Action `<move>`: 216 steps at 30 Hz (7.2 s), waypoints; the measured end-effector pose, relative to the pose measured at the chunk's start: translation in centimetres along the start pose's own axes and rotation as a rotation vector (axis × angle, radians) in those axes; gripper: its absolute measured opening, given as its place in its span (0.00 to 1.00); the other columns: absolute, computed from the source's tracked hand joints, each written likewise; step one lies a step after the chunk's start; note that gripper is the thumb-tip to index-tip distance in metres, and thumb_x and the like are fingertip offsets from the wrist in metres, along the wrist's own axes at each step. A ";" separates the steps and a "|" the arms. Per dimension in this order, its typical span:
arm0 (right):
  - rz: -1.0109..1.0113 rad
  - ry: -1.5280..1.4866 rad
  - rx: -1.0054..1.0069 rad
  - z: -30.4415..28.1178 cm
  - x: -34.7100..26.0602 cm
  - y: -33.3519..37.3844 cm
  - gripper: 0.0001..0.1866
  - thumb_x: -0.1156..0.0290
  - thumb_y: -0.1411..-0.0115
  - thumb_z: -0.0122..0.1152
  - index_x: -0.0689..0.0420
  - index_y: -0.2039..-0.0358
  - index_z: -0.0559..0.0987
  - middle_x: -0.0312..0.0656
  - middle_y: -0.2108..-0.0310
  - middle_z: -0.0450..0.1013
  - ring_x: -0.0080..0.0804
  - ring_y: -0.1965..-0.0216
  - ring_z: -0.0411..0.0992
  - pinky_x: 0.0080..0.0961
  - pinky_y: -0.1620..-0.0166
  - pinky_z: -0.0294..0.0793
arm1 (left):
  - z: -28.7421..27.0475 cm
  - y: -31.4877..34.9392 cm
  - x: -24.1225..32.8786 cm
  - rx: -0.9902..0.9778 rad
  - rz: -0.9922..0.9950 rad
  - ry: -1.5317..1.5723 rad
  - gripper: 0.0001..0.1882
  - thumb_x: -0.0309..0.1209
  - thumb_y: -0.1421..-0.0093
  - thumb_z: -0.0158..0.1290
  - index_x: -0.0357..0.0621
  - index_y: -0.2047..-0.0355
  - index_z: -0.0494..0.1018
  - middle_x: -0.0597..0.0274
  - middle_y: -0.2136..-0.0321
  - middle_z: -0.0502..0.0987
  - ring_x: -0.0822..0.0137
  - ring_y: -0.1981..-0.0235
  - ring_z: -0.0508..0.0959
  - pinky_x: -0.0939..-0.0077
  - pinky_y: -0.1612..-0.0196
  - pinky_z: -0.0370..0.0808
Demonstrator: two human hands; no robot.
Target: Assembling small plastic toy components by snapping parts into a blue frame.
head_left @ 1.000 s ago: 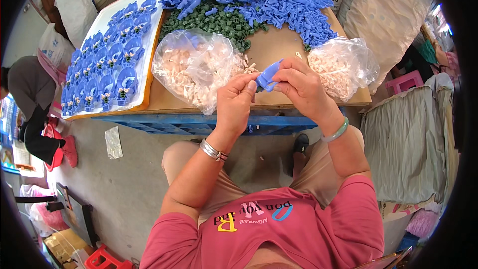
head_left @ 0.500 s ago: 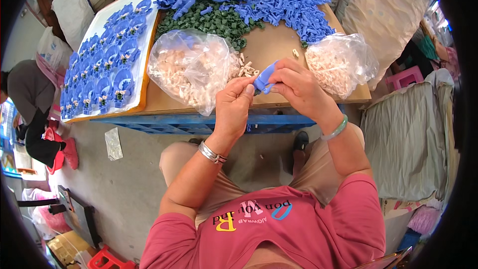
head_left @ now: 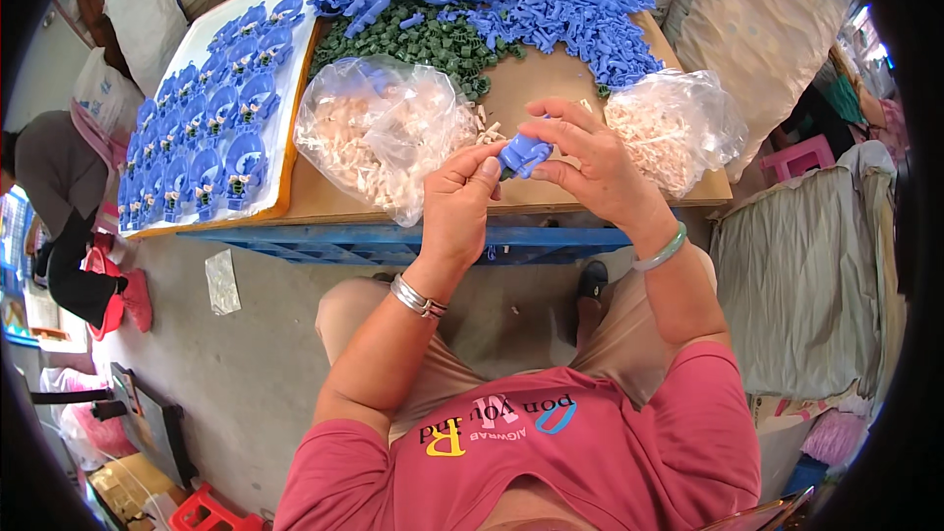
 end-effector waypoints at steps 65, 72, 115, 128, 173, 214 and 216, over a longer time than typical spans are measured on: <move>0.160 -0.046 0.104 -1.4 2.1 0.1 0.18 0.77 0.53 0.59 0.57 0.59 0.75 0.39 0.64 0.68 0.24 0.69 0.65 0.19 0.67 0.65 | -0.7 -0.6 -2.7 -0.001 -0.371 0.468 0.10 0.28 0.42 0.45 0.34 0.63 0.68 0.57 0.69 0.72 0.65 0.71 0.72 0.72 0.69 0.73; -0.239 0.267 0.136 -0.7 0.4 0.1 0.14 0.76 0.61 0.62 0.53 0.69 0.77 0.39 0.68 0.68 0.37 0.64 0.67 0.29 0.60 0.63 | 0.3 -0.2 -1.7 -0.029 -0.275 0.362 0.12 0.27 0.42 0.46 0.34 0.59 0.69 0.60 0.68 0.73 0.70 0.71 0.71 0.76 0.69 0.72; 0.853 0.925 0.136 -7.3 20.3 -2.9 0.12 0.65 0.56 0.54 0.61 0.75 0.77 0.53 0.69 0.73 0.47 0.64 0.72 0.36 0.61 0.71 | -0.7 -1.3 -3.6 0.022 -0.375 0.616 0.12 0.25 0.41 0.41 0.33 0.57 0.64 0.52 0.65 0.71 0.56 0.66 0.72 0.64 0.62 0.72; 0.710 -0.752 0.414 -3.5 11.0 1.3 0.05 0.77 0.49 0.55 0.63 0.71 0.74 0.39 0.78 0.72 0.16 0.86 0.62 0.12 0.86 0.58 | -0.5 -1.0 -3.0 0.138 -0.346 0.663 0.11 0.27 0.39 0.40 0.35 0.58 0.65 0.57 0.66 0.71 0.64 0.67 0.73 0.64 0.59 0.74; 0.725 -1.140 0.317 4.4 5.1 3.1 0.07 0.76 0.45 0.53 0.65 0.66 0.71 0.40 0.76 0.70 0.23 0.78 0.69 0.21 0.77 0.73 | 0.1 -1.0 -2.0 -0.040 -0.099 0.494 0.16 0.24 0.42 0.44 0.30 0.53 0.63 0.51 0.61 0.72 0.60 0.62 0.74 0.65 0.57 0.73; 0.289 -0.882 0.247 2.0 5.4 2.5 0.08 0.84 0.50 0.54 0.61 0.67 0.72 0.39 0.67 0.69 0.23 0.69 0.67 0.18 0.66 0.68 | 0.0 -0.6 -2.1 0.066 -0.174 0.504 0.14 0.26 0.40 0.42 0.33 0.55 0.66 0.57 0.65 0.73 0.66 0.68 0.74 0.69 0.63 0.76; 0.291 -0.866 0.243 2.0 5.3 2.5 0.08 0.84 0.50 0.54 0.61 0.67 0.72 0.39 0.67 0.69 0.22 0.69 0.67 0.17 0.66 0.68 | 0.1 -0.6 -2.1 0.060 -0.178 0.503 0.14 0.26 0.40 0.42 0.32 0.55 0.66 0.57 0.65 0.73 0.66 0.68 0.74 0.69 0.63 0.76</move>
Point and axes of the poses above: each hand's wrist, its own y-axis away from the middle knuckle, its own z-axis out of the palm, x = y × z, the point moved 5 cm from there along -y, towards the middle knuckle
